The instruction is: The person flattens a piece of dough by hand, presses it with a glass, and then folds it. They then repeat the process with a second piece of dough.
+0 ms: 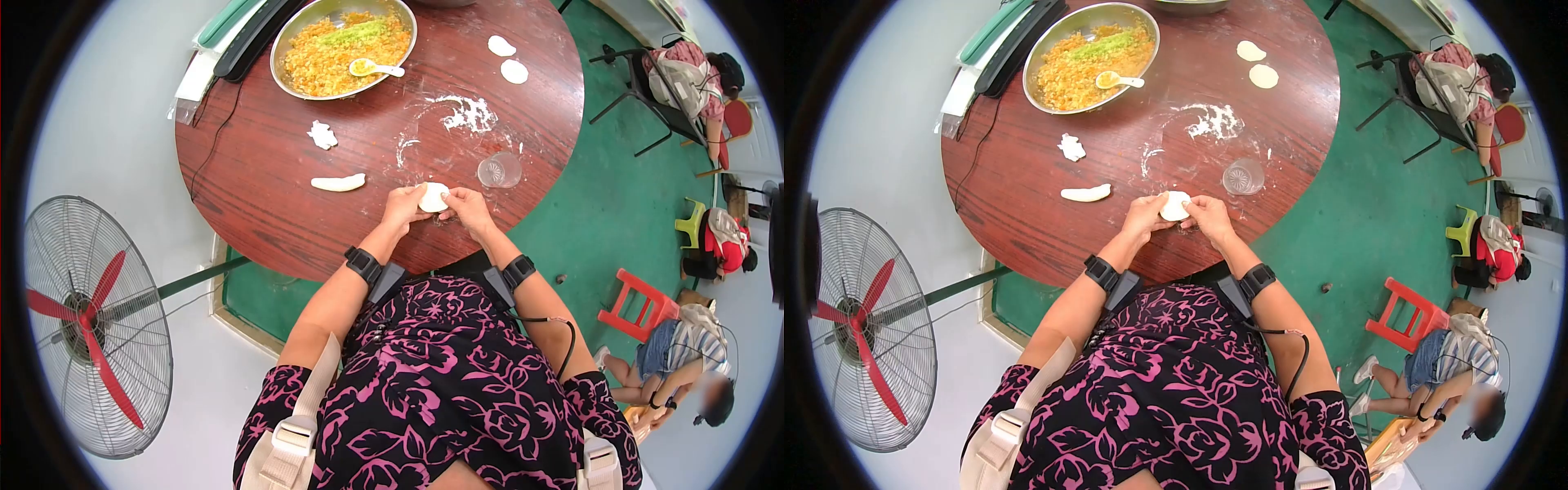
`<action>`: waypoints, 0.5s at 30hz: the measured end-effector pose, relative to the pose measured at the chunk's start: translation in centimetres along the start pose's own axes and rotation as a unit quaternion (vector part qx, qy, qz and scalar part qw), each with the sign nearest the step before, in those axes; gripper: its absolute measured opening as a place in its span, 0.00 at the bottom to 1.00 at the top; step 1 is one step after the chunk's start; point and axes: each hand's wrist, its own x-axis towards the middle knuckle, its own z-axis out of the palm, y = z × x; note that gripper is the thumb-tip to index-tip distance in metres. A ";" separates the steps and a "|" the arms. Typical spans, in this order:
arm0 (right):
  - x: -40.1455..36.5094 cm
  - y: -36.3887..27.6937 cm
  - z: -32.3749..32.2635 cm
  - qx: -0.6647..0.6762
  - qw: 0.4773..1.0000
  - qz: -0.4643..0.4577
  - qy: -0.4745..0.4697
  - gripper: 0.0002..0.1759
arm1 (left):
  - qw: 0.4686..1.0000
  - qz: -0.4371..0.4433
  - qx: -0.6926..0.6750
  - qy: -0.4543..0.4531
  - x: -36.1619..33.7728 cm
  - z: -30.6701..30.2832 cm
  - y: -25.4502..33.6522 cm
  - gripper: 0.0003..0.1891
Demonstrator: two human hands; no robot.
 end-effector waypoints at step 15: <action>-0.6 0.3 -1.3 -0.142 0.986 0.085 -0.025 0.09 | 0.941 0.073 0.331 -0.023 0.4 -2.8 0.2 0.11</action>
